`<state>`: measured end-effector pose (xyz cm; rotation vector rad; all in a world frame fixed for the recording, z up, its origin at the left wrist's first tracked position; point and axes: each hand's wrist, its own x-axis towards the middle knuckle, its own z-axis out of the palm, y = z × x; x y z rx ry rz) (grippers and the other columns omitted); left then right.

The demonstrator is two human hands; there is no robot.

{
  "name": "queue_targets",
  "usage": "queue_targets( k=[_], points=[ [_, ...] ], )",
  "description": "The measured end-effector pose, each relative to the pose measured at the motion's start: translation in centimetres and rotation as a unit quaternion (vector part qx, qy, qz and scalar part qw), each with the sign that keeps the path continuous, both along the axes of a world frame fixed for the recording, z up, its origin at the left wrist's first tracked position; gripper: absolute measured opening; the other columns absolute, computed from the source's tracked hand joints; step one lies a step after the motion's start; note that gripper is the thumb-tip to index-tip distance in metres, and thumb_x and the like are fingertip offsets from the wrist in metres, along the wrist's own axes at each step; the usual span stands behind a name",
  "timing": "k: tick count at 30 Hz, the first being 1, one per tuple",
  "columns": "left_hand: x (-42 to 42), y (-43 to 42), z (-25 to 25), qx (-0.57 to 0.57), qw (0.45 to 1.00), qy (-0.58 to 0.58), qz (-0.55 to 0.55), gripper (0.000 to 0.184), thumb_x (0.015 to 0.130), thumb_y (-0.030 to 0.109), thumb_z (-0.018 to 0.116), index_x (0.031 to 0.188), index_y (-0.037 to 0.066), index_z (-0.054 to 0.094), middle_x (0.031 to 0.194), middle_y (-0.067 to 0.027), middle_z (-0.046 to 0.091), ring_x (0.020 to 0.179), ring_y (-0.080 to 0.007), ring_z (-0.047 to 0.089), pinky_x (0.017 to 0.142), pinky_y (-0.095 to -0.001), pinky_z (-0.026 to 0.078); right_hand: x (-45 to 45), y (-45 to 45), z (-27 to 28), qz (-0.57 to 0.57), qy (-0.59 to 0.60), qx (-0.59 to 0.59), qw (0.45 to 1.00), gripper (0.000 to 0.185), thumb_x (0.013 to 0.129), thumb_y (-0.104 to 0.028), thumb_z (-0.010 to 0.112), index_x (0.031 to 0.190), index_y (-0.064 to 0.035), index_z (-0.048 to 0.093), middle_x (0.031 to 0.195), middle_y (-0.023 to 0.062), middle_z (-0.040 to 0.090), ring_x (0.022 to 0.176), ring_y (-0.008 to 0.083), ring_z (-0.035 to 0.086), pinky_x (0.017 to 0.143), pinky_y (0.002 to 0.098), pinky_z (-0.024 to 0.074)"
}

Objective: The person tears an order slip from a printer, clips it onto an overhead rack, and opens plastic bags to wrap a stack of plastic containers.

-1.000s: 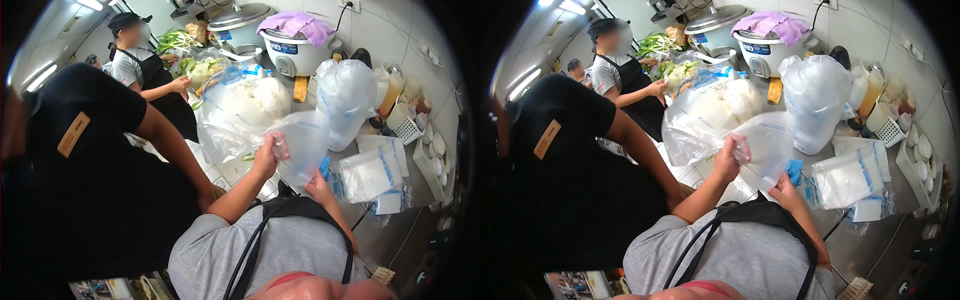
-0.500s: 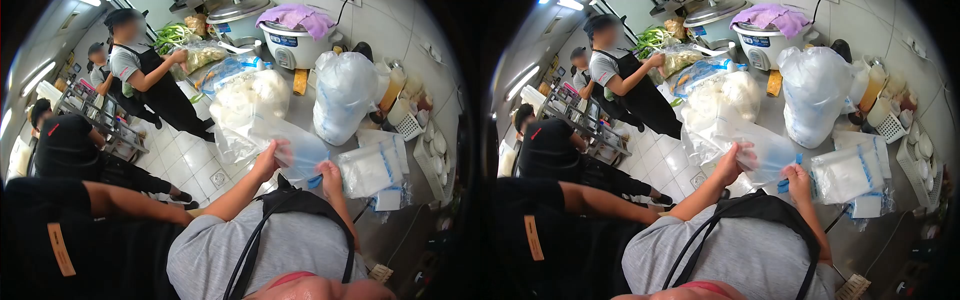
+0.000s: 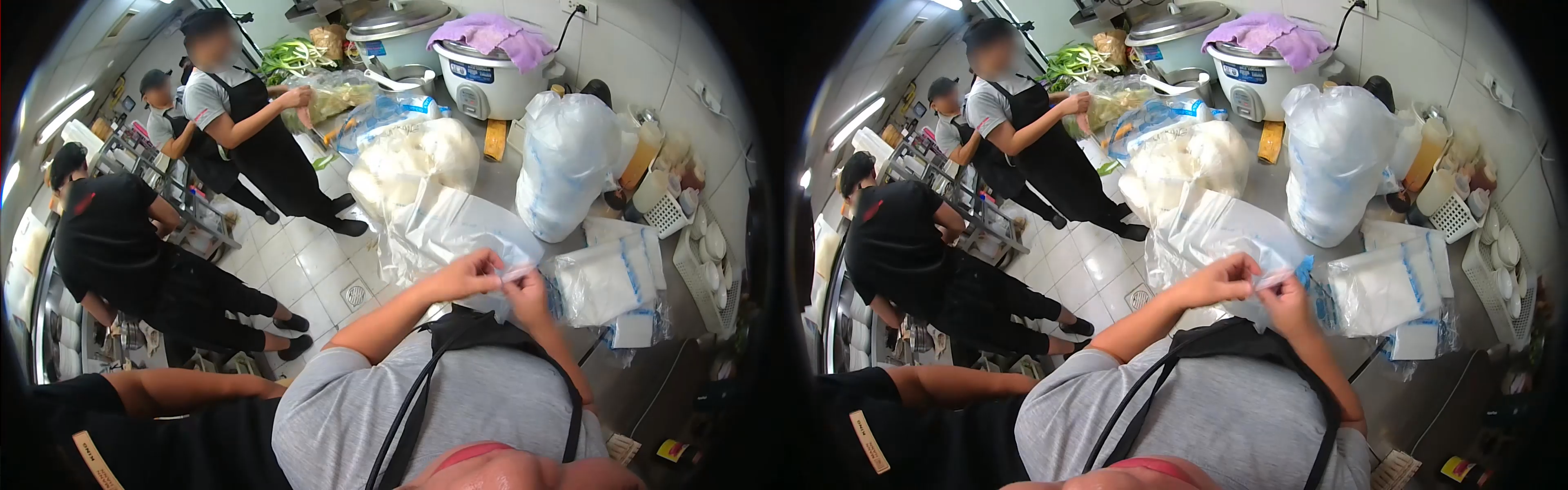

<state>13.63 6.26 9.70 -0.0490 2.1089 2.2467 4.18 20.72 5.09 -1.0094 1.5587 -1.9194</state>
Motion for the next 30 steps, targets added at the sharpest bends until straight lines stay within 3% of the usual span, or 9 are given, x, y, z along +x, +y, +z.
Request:
queue_targets(
  k=[6, 10, 12, 16, 19, 21, 23, 26, 30],
  points=[
    [-0.4, 1.5, -2.6, 0.04, 0.992, -0.014, 0.118, 0.012, 0.08, 0.016, 0.053, 0.079, 0.005, 0.047, 0.071, -0.0021, 0.053, 0.065, -0.0091, 0.05, 0.062, -0.0237, 0.042, 0.3, 0.8, 0.0, -0.002, 0.055, 0.058, 0.997, 0.02, 0.068, -0.007, 0.061, 0.069, -0.0089, 0.041, 0.059, -0.0043, 0.041, 0.054, 0.0031, 0.036, 0.049, 0.0187, 0.0329],
    [0.4, -3.1, -0.5, 0.4, 0.893, 0.032, 0.206, 0.008, 0.081, 0.014, 0.047, 0.074, 0.01, 0.045, 0.074, -0.0077, 0.057, 0.072, -0.02, 0.059, 0.066, -0.0324, 0.049, -3.8, 1.5, -1.4, -0.166, -0.04, 0.014, 0.985, 0.023, 0.069, -0.002, 0.058, 0.068, -0.009, 0.036, 0.058, -0.0048, 0.032, 0.052, 0.0044, 0.03, 0.046, 0.0183, 0.0282],
    [1.0, -5.0, 0.4, 0.477, 0.849, 0.102, 0.203, 0.011, 0.081, 0.017, 0.048, 0.072, 0.013, 0.042, 0.059, 0.0001, 0.044, 0.054, -0.0121, 0.046, 0.05, -0.024, 0.04, -6.8, 2.2, -1.4, -0.233, 0.115, 0.041, 0.965, 0.023, 0.069, -0.001, 0.057, 0.069, -0.0075, 0.034, 0.058, -0.0048, 0.029, 0.052, 0.0051, 0.029, 0.046, 0.0196, 0.0289],
    [0.2, -4.8, 2.6, 0.372, 0.87, 0.122, 0.3, 0.019, 0.083, 0.018, 0.044, 0.067, 0.014, 0.036, 0.056, 0.004, 0.031, 0.046, -0.0066, 0.028, 0.041, -0.0194, 0.025, -6.7, 1.9, 2.2, -0.145, 0.045, 0.1, 0.983, 0.022, 0.067, -0.003, 0.059, 0.082, -0.0037, 0.043, 0.067, 0.0017, 0.04, 0.059, 0.0097, 0.038, 0.055, 0.0219, 0.0356],
    [-0.5, -5.0, 3.2, 0.33, 0.862, 0.126, 0.364, 0.024, 0.084, 0.024, 0.043, 0.063, 0.015, 0.034, 0.054, 0.0043, 0.03, 0.044, -0.0066, 0.028, 0.041, -0.0193, 0.026, -4.7, 2.0, 7.2, -0.268, 0.298, 0.021, 0.916, 0.033, 0.064, -0.007, 0.064, 0.091, -0.0021, 0.045, 0.077, 0.0079, 0.046, 0.068, 0.0175, 0.045, 0.064, 0.0266, 0.0395],
    [-0.7, -4.1, 1.9, 0.261, 0.896, 0.149, 0.327, 0.03, 0.084, 0.029, 0.043, 0.06, 0.016, 0.032, 0.052, 0.0033, 0.03, 0.043, -0.0077, 0.031, 0.041, -0.0222, 0.028, -3.1, 2.3, 8.5, -0.164, 0.398, -0.074, 0.9, 0.04, 0.062, -0.011, 0.066, 0.095, -0.0005, 0.045, 0.084, 0.0128, 0.048, 0.076, 0.025, 0.048, 0.071, 0.0314, 0.0401],
    [-1.8, -2.1, 0.1, 0.272, 0.899, 0.127, 0.318, 0.025, 0.084, 0.03, 0.043, 0.065, 0.014, 0.037, 0.053, 0.0013, 0.037, 0.044, -0.0106, 0.038, 0.042, -0.0243, 0.032, -0.1, 1.1, 10.1, -0.039, 0.393, -0.062, 0.917, 0.043, 0.064, -0.013, 0.065, 0.099, 0.0008, 0.044, 0.088, 0.0153, 0.048, 0.08, 0.0295, 0.049, 0.071, 0.0331, 0.0404],
    [-2.3, -0.1, 1.2, 0.409, 0.871, 0.098, 0.255, 0.016, 0.083, 0.026, 0.046, 0.076, 0.012, 0.04, 0.057, -0.0006, 0.043, 0.048, -0.0132, 0.044, 0.047, -0.0253, 0.038, 1.1, -1.9, 6.6, -0.1, 0.357, 0.038, 0.928, 0.038, 0.065, -0.013, 0.062, 0.098, -0.0012, 0.048, 0.088, 0.0169, 0.051, 0.081, 0.0317, 0.051, 0.07, 0.0356, 0.0412],
    [-1.0, -3.0, 2.2, 0.231, 0.897, 0.171, 0.336, 0.01, 0.081, 0.018, 0.047, 0.077, 0.012, 0.041, 0.077, -0.0048, 0.051, 0.072, -0.0168, 0.052, 0.065, -0.029, 0.042, -1.3, -0.9, 2.5, 0.004, 0.27, 0.186, 0.945, 0.027, 0.068, -0.011, 0.056, 0.094, -0.0049, 0.053, 0.086, 0.0145, 0.054, 0.08, 0.0309, 0.052, 0.069, 0.0361, 0.0416]
  ],
)
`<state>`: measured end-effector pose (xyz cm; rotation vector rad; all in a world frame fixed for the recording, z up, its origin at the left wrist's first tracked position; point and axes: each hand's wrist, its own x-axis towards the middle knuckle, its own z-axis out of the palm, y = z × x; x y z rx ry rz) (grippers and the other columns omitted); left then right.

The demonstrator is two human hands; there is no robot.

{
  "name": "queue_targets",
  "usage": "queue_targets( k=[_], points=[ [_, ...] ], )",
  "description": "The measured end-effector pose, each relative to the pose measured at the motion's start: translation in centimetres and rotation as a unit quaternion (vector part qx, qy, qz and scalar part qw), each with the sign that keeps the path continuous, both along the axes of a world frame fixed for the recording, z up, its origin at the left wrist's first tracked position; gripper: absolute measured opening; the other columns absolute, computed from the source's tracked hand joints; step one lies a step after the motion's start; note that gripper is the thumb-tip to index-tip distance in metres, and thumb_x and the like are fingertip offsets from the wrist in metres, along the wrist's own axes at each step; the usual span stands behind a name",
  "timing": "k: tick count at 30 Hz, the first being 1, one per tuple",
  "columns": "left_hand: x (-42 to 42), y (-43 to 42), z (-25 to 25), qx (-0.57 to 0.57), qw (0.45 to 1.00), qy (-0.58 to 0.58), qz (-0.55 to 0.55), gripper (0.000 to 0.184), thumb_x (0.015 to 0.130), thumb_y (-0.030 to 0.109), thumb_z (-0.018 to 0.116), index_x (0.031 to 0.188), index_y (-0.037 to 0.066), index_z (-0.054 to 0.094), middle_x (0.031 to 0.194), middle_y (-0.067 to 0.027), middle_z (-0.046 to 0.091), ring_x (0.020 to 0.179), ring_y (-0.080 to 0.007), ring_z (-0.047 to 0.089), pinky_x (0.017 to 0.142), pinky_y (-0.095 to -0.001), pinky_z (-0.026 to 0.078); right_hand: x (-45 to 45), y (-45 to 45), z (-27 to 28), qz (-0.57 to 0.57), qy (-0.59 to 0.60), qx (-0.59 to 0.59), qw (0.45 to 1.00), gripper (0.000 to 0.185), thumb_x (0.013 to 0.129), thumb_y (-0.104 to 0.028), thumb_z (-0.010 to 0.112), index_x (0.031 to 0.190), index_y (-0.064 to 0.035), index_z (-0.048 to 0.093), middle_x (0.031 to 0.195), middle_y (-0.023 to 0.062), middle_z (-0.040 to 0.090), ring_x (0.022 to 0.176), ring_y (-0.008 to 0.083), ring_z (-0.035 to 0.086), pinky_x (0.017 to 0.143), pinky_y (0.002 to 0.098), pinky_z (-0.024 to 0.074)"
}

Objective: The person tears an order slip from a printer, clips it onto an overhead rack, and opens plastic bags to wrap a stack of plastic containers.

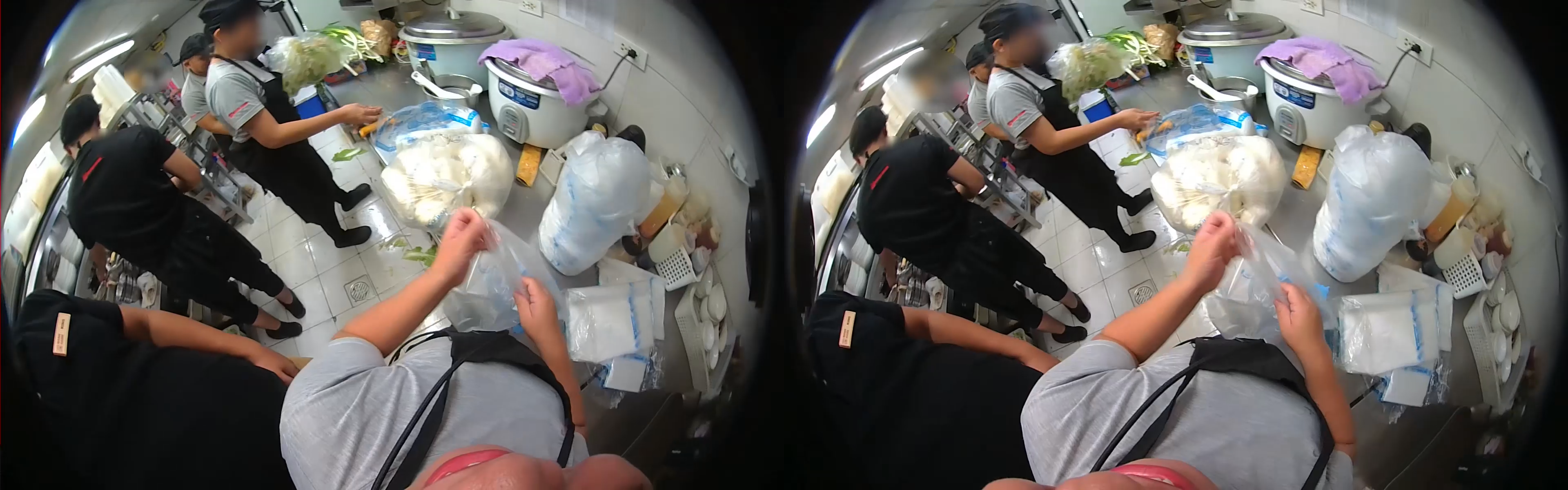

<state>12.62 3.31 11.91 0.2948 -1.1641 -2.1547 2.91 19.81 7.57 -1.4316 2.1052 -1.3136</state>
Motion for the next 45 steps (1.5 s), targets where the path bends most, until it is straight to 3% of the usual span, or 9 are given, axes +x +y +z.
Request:
queue_targets(
  k=[2, 6, 10, 16, 21, 27, 29, 34, 45],
  points=[
    [0.2, -0.3, 1.1, -0.205, 0.971, 0.061, 0.111, 0.016, 0.078, 0.02, 0.051, 0.085, 0.007, 0.044, 0.09, -0.008, 0.05, 0.085, -0.0191, 0.049, 0.075, -0.0322, 0.04, -0.6, 0.3, 1.7, 0.017, 0.057, 0.005, 0.998, 0.022, 0.07, -0.01, 0.053, 0.092, -0.0064, 0.055, 0.085, 0.0129, 0.055, 0.081, 0.0298, 0.053, 0.07, 0.0358, 0.0417],
    [0.4, 1.0, 7.1, -0.647, 0.754, 0.03, -0.109, 0.046, 0.068, 0.033, 0.062, 0.097, 0.001, 0.045, 0.097, -0.0122, 0.049, 0.091, -0.0254, 0.048, 0.078, -0.0347, 0.037, -1.9, 0.9, 5.4, 0.171, 0.141, 0.017, 0.975, 0.02, 0.072, -0.011, 0.051, 0.091, -0.0066, 0.056, 0.087, 0.0118, 0.055, 0.081, 0.0294, 0.052, 0.07, 0.0353, 0.0418],
    [-1.5, -0.4, 7.4, -0.701, 0.596, -0.175, -0.351, 0.04, 0.068, 0.036, 0.063, 0.086, 0.001, 0.053, 0.076, -0.0116, 0.053, 0.078, -0.0224, 0.051, 0.07, -0.0319, 0.038, -3.8, 2.8, 9.9, 0.217, 0.027, -0.066, 0.974, 0.018, 0.075, -0.008, 0.051, 0.093, -0.0054, 0.056, 0.084, 0.0073, 0.054, 0.083, 0.0212, 0.052, 0.071, 0.0287, 0.041],
    [-5.0, -2.9, 5.6, -0.456, 0.688, -0.161, -0.541, 0.03, 0.079, 0.032, 0.053, 0.081, 0.002, 0.057, 0.071, -0.0043, 0.056, 0.069, -0.0146, 0.051, 0.066, -0.0254, 0.039, -10.1, 6.5, 8.4, 0.034, -0.329, -0.221, 0.917, 0.015, 0.078, -0.008, 0.051, 0.091, -0.0032, 0.056, 0.079, 0.0016, 0.055, 0.075, 0.0111, 0.053, 0.069, 0.0242, 0.042],
    [-10.9, -1.5, 8.8, -0.206, 0.896, 0.086, -0.385, 0.045, 0.079, 0.042, 0.047, 0.092, 0.0, 0.056, 0.097, -0.0122, 0.055, 0.092, -0.0191, 0.051, 0.081, -0.0313, 0.038, -16.3, 3.9, 14.5, -0.068, -0.242, -0.248, 0.936, 0.016, 0.08, -0.019, 0.052, 0.084, -0.0031, 0.053, 0.074, 0.0011, 0.055, 0.065, 0.0083, 0.052, 0.059, 0.0209, 0.0433],
    [-19.1, 0.1, 11.3, 0.231, 0.879, 0.257, -0.327, 0.038, 0.087, 0.038, 0.029, 0.105, 0.009, 0.046, 0.096, -0.0121, 0.053, 0.081, -0.0219, 0.055, 0.069, -0.0342, 0.047, -22.2, -2.1, 19.2, -0.219, -0.202, -0.146, 0.943, 0.018, 0.079, -0.022, 0.054, 0.076, -0.0045, 0.049, 0.074, 0.0023, 0.055, 0.066, 0.0119, 0.052, 0.059, 0.0247, 0.0439],
    [-22.0, -1.8, 6.4, 0.256, 0.838, 0.228, -0.424, 0.038, 0.088, 0.036, 0.027, 0.095, 0.006, 0.049, 0.079, -0.0109, 0.057, 0.069, -0.0191, 0.057, 0.06, -0.0293, 0.049, -28.6, -2.9, 12.2, -0.241, 0.104, -0.095, 0.96, 0.023, 0.079, -0.025, 0.052, 0.087, -0.0037, 0.051, 0.079, 0.0043, 0.056, 0.07, 0.017, 0.054, 0.061, 0.0261, 0.0441],
    [-21.4, -1.4, 3.4, 0.322, 0.886, 0.069, -0.327, 0.032, 0.087, 0.029, 0.029, 0.084, 0.004, 0.049, 0.068, -0.0064, 0.055, 0.053, -0.0149, 0.055, 0.045, -0.0235, 0.047, -28.8, -4.2, 4.7, -0.197, -0.357, -0.184, 0.894, 0.045, 0.08, -0.03, 0.044, 0.118, -0.006, 0.038, 0.106, 0.0108, 0.05, 0.091, 0.0203, 0.051, 0.071, 0.0305, 0.0436],
    [-21.9, -1.8, -2.2, 0.371, 0.849, 0.087, -0.367, 0.028, 0.088, 0.024, 0.033, 0.091, 0.002, 0.05, 0.077, -0.0051, 0.056, 0.063, -0.0127, 0.057, 0.053, -0.0215, 0.051, -28.0, -3.0, 1.4, -0.273, -0.562, -0.047, 0.78, 0.045, 0.081, -0.038, 0.041, 0.114, -0.0066, 0.041, 0.099, 0.0073, 0.055, 0.085, 0.0192, 0.055, 0.069, 0.0329, 0.0462]
  ],
)
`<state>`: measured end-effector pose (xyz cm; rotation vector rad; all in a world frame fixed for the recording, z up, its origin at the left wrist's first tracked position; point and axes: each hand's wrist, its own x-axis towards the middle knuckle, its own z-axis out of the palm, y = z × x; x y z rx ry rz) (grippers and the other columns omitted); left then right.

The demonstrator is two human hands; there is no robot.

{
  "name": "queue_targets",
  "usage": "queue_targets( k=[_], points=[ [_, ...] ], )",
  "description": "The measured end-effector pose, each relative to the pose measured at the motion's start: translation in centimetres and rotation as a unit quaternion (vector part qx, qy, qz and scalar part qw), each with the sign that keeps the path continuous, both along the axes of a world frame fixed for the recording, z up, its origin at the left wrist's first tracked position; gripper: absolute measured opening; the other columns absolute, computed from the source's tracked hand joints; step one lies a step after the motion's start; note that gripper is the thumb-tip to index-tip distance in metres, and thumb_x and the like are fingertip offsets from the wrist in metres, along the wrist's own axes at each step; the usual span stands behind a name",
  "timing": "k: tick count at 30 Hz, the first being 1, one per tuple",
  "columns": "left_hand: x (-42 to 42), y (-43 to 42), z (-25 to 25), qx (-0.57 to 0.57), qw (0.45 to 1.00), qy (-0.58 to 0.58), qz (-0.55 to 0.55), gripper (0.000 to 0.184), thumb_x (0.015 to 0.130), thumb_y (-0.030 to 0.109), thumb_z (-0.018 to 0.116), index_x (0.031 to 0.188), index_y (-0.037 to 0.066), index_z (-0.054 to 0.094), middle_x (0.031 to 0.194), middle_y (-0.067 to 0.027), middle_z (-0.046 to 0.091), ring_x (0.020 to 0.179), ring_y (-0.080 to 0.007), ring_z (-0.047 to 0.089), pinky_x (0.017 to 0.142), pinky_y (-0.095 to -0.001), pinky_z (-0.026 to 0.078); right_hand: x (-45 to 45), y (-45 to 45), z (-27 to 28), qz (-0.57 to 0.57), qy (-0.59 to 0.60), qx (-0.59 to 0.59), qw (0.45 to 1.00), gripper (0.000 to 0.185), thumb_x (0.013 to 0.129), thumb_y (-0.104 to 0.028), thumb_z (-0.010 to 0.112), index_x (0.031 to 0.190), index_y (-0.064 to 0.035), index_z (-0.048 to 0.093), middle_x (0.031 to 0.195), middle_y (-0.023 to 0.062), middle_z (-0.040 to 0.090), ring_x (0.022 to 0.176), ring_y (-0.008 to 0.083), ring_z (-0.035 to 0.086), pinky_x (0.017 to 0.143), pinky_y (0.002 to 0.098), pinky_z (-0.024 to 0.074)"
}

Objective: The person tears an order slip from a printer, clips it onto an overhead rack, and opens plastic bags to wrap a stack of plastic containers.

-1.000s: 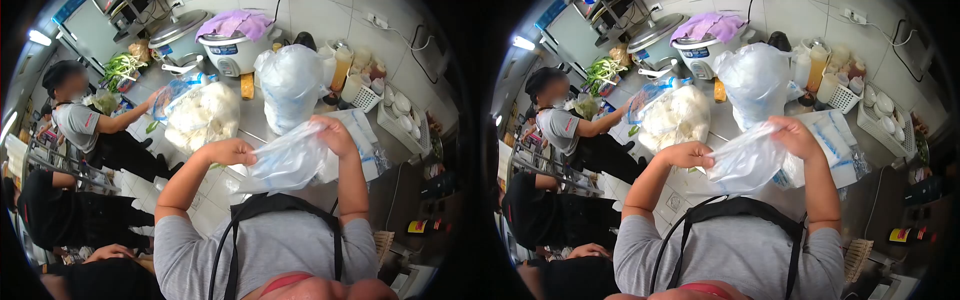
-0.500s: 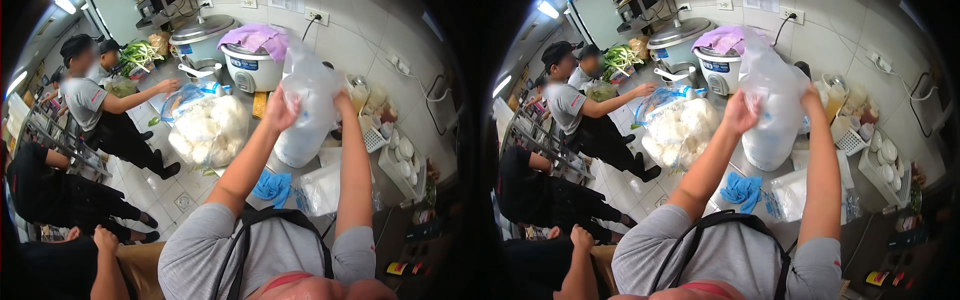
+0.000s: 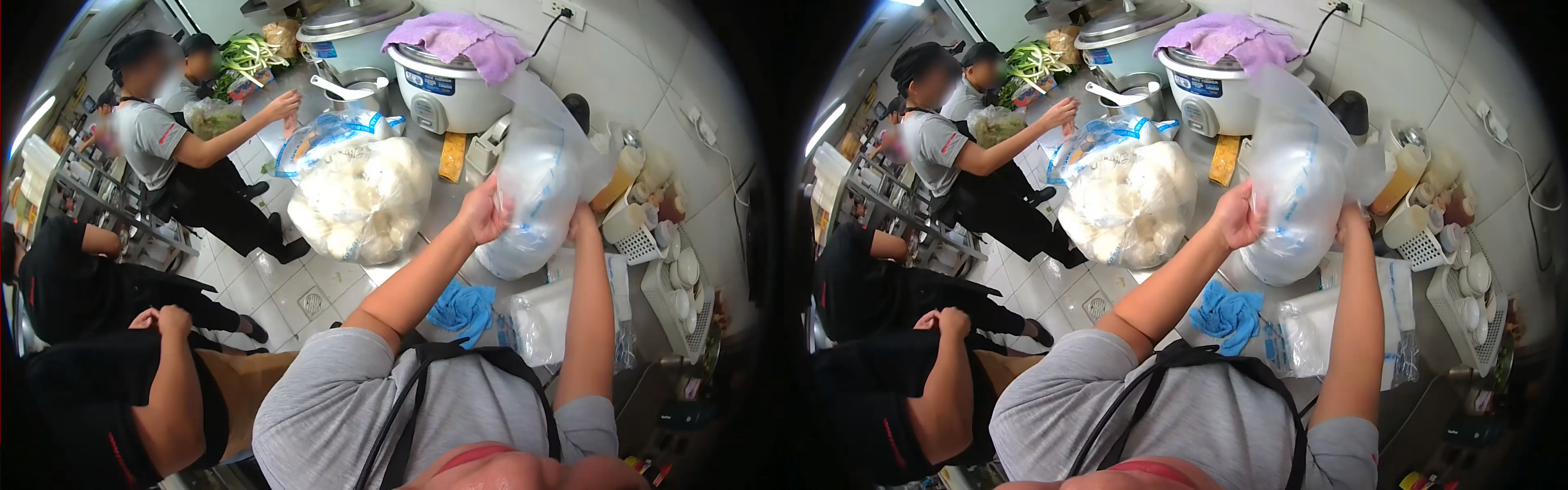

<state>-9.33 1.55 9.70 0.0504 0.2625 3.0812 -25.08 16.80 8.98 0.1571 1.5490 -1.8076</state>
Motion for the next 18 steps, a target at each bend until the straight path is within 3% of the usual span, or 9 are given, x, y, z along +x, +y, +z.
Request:
queue_targets(
  k=[4, 7, 10, 13, 16, 18],
  points=[
    [-0.8, 0.4, -2.4, -0.09, 0.995, -0.021, 0.047, 0.033, 0.087, 0.025, 0.035, 0.106, 0.0, 0.046, 0.098, -0.0101, 0.055, 0.084, -0.0199, 0.056, 0.074, -0.0306, 0.048, 2.1, 0.5, -0.9, 0.021, -0.038, -0.032, 0.999, 0.04, 0.083, -0.035, 0.038, 0.11, -0.0057, 0.044, 0.099, 0.0068, 0.055, 0.087, 0.0199, 0.055, 0.072, 0.0319, 0.046],
    [-0.3, 0.7, -2.9, -0.096, 0.992, -0.072, 0.043, 0.034, 0.086, 0.022, 0.035, 0.108, -0.001, 0.045, 0.1, -0.011, 0.054, 0.087, -0.0208, 0.055, 0.078, -0.0318, 0.046, 2.8, 0.3, -3.0, -0.038, -0.03, -0.086, 0.995, 0.037, 0.083, -0.034, 0.037, 0.106, -0.0061, 0.047, 0.095, 0.0062, 0.057, 0.086, 0.0203, 0.055, 0.069, 0.032, 0.0466],
    [0.0, 0.1, -5.8, -0.153, 0.979, -0.133, 0.03, 0.032, 0.085, 0.019, 0.036, 0.111, 0.001, 0.044, 0.102, -0.0123, 0.054, 0.089, -0.0218, 0.055, 0.078, -0.0333, 0.046, 1.9, 0.8, -8.7, -0.045, -0.004, -0.115, 0.992, 0.037, 0.083, -0.033, 0.037, 0.105, -0.006, 0.049, 0.096, 0.0065, 0.056, 0.087, 0.0198, 0.054, 0.069, 0.0322, 0.0459],
    [-0.3, -0.5, -6.2, -0.223, 0.962, -0.141, 0.071, 0.029, 0.087, 0.021, 0.036, 0.112, 0.009, 0.045, 0.102, -0.0098, 0.054, 0.085, -0.0195, 0.056, 0.074, -0.0351, 0.047, 3.5, 0.9, -8.3, -0.063, 0.044, -0.075, 0.994, 0.036, 0.082, -0.031, 0.038, 0.105, -0.0056, 0.048, 0.097, 0.0068, 0.056, 0.088, 0.0188, 0.054, 0.068, 0.0322, 0.0453],
    [0.7, -0.3, -5.0, -0.235, 0.953, -0.18, 0.063, 0.026, 0.087, 0.019, 0.036, 0.11, 0.013, 0.047, 0.094, -0.0085, 0.057, 0.076, -0.0176, 0.058, 0.064, -0.0313, 0.05, 5.4, 1.8, -6.6, -0.012, 0.032, -0.081, 0.996, 0.032, 0.082, -0.027, 0.04, 0.105, -0.0059, 0.048, 0.098, 0.0066, 0.055, 0.087, 0.0173, 0.054, 0.069, 0.0304, 0.0449],
    [-0.2, -2.8, -8.9, -0.208, 0.975, -0.079, -0.021, 0.023, 0.087, 0.019, 0.037, 0.105, 0.011, 0.049, 0.087, -0.0072, 0.059, 0.067, -0.0153, 0.059, 0.055, -0.0272, 0.05, 5.8, 2.6, -7.0, 0.003, 0.041, -0.096, 0.994, 0.03, 0.083, -0.025, 0.041, 0.105, -0.0058, 0.048, 0.097, 0.0073, 0.055, 0.087, 0.0167, 0.053, 0.07, 0.0294, 0.0446]
  ],
)
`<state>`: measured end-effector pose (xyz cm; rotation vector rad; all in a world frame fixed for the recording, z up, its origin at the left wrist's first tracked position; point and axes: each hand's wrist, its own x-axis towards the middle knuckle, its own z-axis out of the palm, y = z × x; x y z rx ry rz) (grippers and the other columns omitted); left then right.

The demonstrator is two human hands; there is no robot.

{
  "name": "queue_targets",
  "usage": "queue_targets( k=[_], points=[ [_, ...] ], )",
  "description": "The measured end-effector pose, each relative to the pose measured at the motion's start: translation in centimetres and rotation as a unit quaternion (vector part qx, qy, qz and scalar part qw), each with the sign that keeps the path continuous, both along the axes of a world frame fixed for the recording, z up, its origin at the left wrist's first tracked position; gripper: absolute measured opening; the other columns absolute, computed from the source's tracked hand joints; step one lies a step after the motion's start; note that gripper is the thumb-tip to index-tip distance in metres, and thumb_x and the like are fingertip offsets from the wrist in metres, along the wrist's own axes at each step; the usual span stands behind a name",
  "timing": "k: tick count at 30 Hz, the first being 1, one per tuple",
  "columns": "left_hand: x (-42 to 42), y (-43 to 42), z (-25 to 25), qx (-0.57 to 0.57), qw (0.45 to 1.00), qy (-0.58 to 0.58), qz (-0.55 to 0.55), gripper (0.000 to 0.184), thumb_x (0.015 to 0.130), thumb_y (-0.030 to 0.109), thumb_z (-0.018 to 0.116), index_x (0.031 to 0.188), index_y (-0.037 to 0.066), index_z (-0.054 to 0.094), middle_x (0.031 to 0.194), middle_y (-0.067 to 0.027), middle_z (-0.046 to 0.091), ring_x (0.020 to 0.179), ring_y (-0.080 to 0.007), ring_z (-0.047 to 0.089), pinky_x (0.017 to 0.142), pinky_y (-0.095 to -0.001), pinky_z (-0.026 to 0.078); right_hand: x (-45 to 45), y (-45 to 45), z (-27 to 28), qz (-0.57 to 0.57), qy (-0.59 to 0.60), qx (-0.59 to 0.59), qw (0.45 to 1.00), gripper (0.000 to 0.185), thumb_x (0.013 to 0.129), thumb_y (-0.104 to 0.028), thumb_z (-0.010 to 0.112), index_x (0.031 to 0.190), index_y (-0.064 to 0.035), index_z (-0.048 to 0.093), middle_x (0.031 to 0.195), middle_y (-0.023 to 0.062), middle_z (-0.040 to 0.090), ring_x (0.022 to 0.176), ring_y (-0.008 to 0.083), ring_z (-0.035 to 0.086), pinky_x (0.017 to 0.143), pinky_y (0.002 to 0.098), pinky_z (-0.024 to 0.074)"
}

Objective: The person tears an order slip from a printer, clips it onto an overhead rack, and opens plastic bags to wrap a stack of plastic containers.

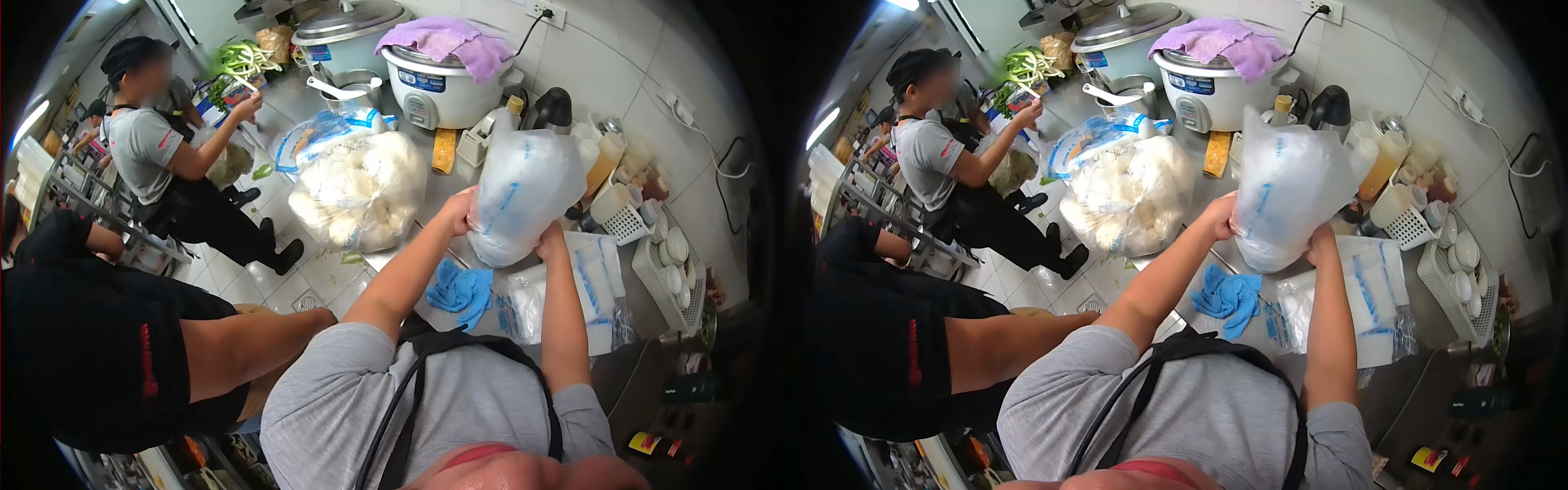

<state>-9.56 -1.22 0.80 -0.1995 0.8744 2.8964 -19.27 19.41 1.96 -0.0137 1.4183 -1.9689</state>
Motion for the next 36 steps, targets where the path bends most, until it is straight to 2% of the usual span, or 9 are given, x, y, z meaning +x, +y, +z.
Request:
queue_targets(
  k=[8, 10, 13, 17, 23, 26, 30, 32, 36],
  points=[
    [-5.2, -4.6, 2.0, -0.29, 0.941, -0.121, -0.127, 0.01, 0.073, 0.015, 0.055, 0.077, 0.006, 0.059, 0.068, -0.0069, 0.061, 0.05, -0.0125, 0.057, 0.037, -0.0225, 0.042, -3.4, 0.8, -1.3, 0.09, 0.078, 0.103, 0.988, 0.026, 0.084, -0.022, 0.038, 0.101, -0.005, 0.048, 0.091, 0.0086, 0.056, 0.075, 0.0172, 0.057, 0.06, 0.0312, 0.0482],
    [-5.3, -3.2, 4.0, -0.341, 0.923, -0.124, -0.132, 0.008, 0.072, 0.014, 0.056, 0.075, 0.007, 0.059, 0.065, -0.0057, 0.061, 0.049, -0.012, 0.056, 0.034, -0.0226, 0.039, -6.6, 1.8, -3.9, 0.301, -0.062, -0.14, 0.941, 0.026, 0.085, -0.024, 0.037, 0.1, -0.0057, 0.048, 0.09, 0.0076, 0.057, 0.073, 0.0175, 0.058, 0.057, 0.0309, 0.048],
    [-6.0, -3.0, 3.0, -0.385, 0.909, -0.119, -0.111, 0.014, 0.074, 0.012, 0.054, 0.082, 0.004, 0.059, 0.075, -0.0088, 0.062, 0.059, -0.0145, 0.06, 0.043, -0.0258, 0.047, -3.2, 0.4, 0.7, 0.116, -0.049, -0.046, 0.991, 0.03, 0.085, -0.026, 0.037, 0.106, -0.0062, 0.045, 0.093, 0.0068, 0.055, 0.078, 0.0186, 0.056, 0.061, 0.0311, 0.0473],
    [-4.3, -1.0, -0.4, 0.027, 0.98, -0.091, -0.177, 0.032, 0.082, 0.017, 0.041, 0.107, -0.004, 0.047, 0.104, -0.0174, 0.053, 0.095, -0.0252, 0.053, 0.086, -0.0404, 0.041, -2.8, -2.1, -4.0, -0.053, 0.189, 0.006, 0.981, 0.038, 0.083, -0.024, 0.038, 0.112, 0.0009, 0.043, 0.098, 0.0118, 0.056, 0.085, 0.0204, 0.055, 0.07, 0.0307, 0.0443],
    [-1.9, 0.4, 0.2, 0.051, 0.996, -0.057, -0.05, 0.032, 0.086, 0.021, 0.037, 0.108, 0.0, 0.046, 0.106, -0.0137, 0.052, 0.096, -0.0244, 0.052, 0.085, -0.0392, 0.041, -1.8, -2.1, -2.6, -0.064, 0.155, -0.028, 0.985, 0.034, 0.08, -0.016, 0.045, 0.107, 0.0034, 0.045, 0.099, 0.0138, 0.055, 0.089, 0.0186, 0.052, 0.074, 0.0305, 0.0423],
    [-1.4, 0.1, -0.5, 0.024, 0.998, -0.053, 0.008, 0.033, 0.087, 0.024, 0.036, 0.108, 0.0, 0.046, 0.106, -0.013, 0.052, 0.096, -0.0237, 0.052, 0.084, -0.0377, 0.042, -3.4, -0.7, -4.4, -0.116, 0.436, 0.218, 0.865, 0.033, 0.079, -0.017, 0.046, 0.106, 0.0032, 0.046, 0.097, 0.0133, 0.055, 0.086, 0.0202, 0.053, 0.072, 0.0286, 0.0421],
    [-0.2, 0.8, -0.8, 0.012, 0.995, -0.044, 0.087, 0.03, 0.086, 0.024, 0.038, 0.105, 0.002, 0.047, 0.099, -0.0104, 0.055, 0.09, -0.0215, 0.053, 0.079, -0.0352, 0.044, -4.6, 1.5, 7.8, -0.286, 0.268, 0.042, 0.919, 0.025, 0.081, -0.021, 0.047, 0.097, -0.0016, 0.049, 0.084, 0.0038, 0.053, 0.08, 0.0097, 0.05, 0.072, 0.0219, 0.0392],
    [-0.1, 2.1, -1.7, 0.012, 0.986, -0.053, 0.161, 0.025, 0.086, 0.024, 0.039, 0.097, 0.004, 0.05, 0.091, -0.0081, 0.056, 0.082, -0.0191, 0.055, 0.071, -0.0332, 0.047, -0.9, 0.0, 15.8, -0.256, 0.396, -0.023, 0.881, 0.03, 0.079, -0.026, 0.051, 0.097, -0.0027, 0.05, 0.089, 0.0076, 0.053, 0.084, 0.0144, 0.051, 0.073, 0.0248, 0.0397],
    [1.4, 5.6, -3.0, -0.038, 0.967, -0.022, 0.25, 0.019, 0.084, 0.026, 0.042, 0.078, 0.008, 0.046, 0.078, -0.0043, 0.054, 0.063, -0.0148, 0.052, 0.053, -0.0277, 0.045, 5.0, -4.9, 21.5, -0.179, 0.661, 0.319, 0.655, 0.037, 0.071, -0.035, 0.058, 0.089, -0.0028, 0.056, 0.091, 0.0142, 0.053, 0.081, 0.0251, 0.052, 0.07, 0.0353, 0.0425]
  ],
)
